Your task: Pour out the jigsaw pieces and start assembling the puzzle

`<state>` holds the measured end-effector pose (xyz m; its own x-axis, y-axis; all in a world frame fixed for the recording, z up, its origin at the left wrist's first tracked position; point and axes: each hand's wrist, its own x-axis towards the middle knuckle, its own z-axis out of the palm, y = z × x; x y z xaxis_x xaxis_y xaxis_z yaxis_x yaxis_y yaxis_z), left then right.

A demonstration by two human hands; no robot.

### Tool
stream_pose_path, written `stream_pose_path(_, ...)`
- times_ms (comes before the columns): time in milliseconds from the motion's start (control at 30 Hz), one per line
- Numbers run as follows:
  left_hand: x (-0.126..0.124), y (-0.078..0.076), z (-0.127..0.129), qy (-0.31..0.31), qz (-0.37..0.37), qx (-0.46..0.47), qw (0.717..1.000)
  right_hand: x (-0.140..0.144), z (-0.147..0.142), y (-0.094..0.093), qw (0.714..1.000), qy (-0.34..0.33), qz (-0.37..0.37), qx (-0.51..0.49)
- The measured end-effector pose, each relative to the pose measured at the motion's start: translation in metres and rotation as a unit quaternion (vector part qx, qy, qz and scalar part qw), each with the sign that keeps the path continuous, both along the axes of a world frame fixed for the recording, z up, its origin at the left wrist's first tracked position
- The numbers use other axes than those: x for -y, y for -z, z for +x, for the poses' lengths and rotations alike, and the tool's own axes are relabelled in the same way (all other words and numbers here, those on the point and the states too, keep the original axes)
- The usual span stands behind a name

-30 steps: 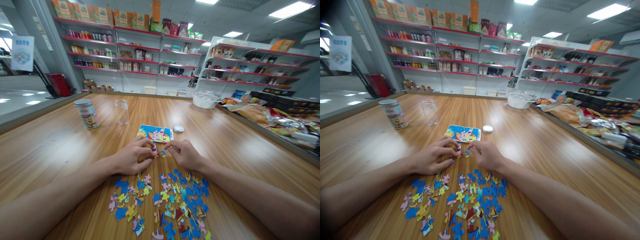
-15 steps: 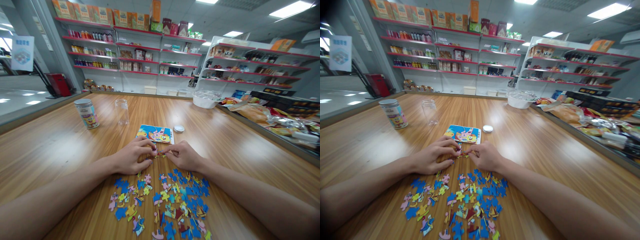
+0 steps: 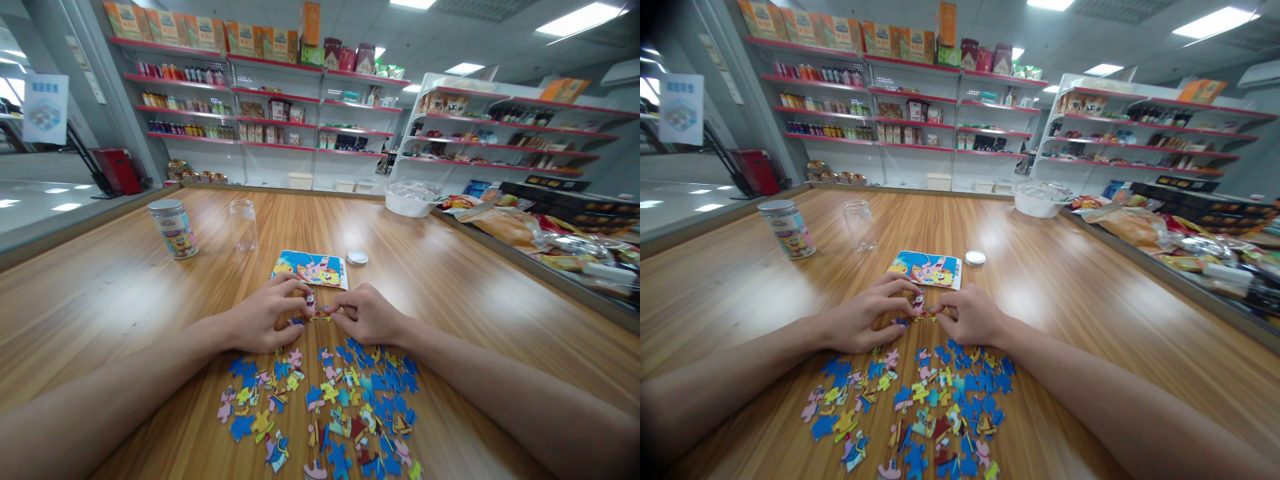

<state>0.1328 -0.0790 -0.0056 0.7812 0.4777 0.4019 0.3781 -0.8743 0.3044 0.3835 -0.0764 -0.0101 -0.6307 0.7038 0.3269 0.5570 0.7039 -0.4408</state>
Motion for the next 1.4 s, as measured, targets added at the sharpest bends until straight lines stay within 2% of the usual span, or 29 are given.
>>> stream_pose_path(133,-0.001,0.0,0.0,-0.006,0.022,0.007,1.0,0.0,0.0,0.002,1.0,-0.003,0.004,0.001)
stream_pose_path(200,-0.005,0.002,-0.001,-0.05,0.048,0.054,0.996,-0.001,0.0,0.003,1.0,0.015,0.016,-0.002)
stream_pose_path(300,-0.016,0.009,-0.006,-0.153,0.08,0.102,0.98,-0.004,0.0,0.002,0.99,0.121,0.066,-0.002)
stream_pose_path(367,-0.023,0.016,-0.009,-0.196,0.081,0.062,0.975,-0.006,0.001,-0.001,0.974,0.203,0.092,0.032)
stream_pose_path(433,-0.028,0.021,-0.011,-0.217,0.074,0.021,0.973,-0.007,0.001,-0.003,0.959,0.247,0.096,0.096)
stream_pose_path(600,-0.025,0.021,-0.009,-0.216,0.078,-0.006,0.973,-0.009,0.001,-0.005,0.935,0.281,0.094,0.196)
stream_pose_path(867,-0.023,0.022,-0.009,-0.218,0.101,0.01,0.971,-0.01,0.001,-0.004,0.928,0.288,0.096,0.218)
stream_pose_path(1100,-0.019,0.011,-0.007,-0.175,0.131,0.095,0.971,-0.01,0.003,-0.002,0.946,0.265,0.125,0.139)
stream_pose_path(1233,-0.017,0.011,-0.006,-0.161,0.136,0.122,0.97,-0.008,0.003,-0.001,0.963,0.227,0.117,0.085)
stream_pose_path(1400,-0.015,0.018,-0.007,-0.092,0.106,0.103,0.985,-0.009,0.003,0.002,0.983,0.156,0.093,0.009)
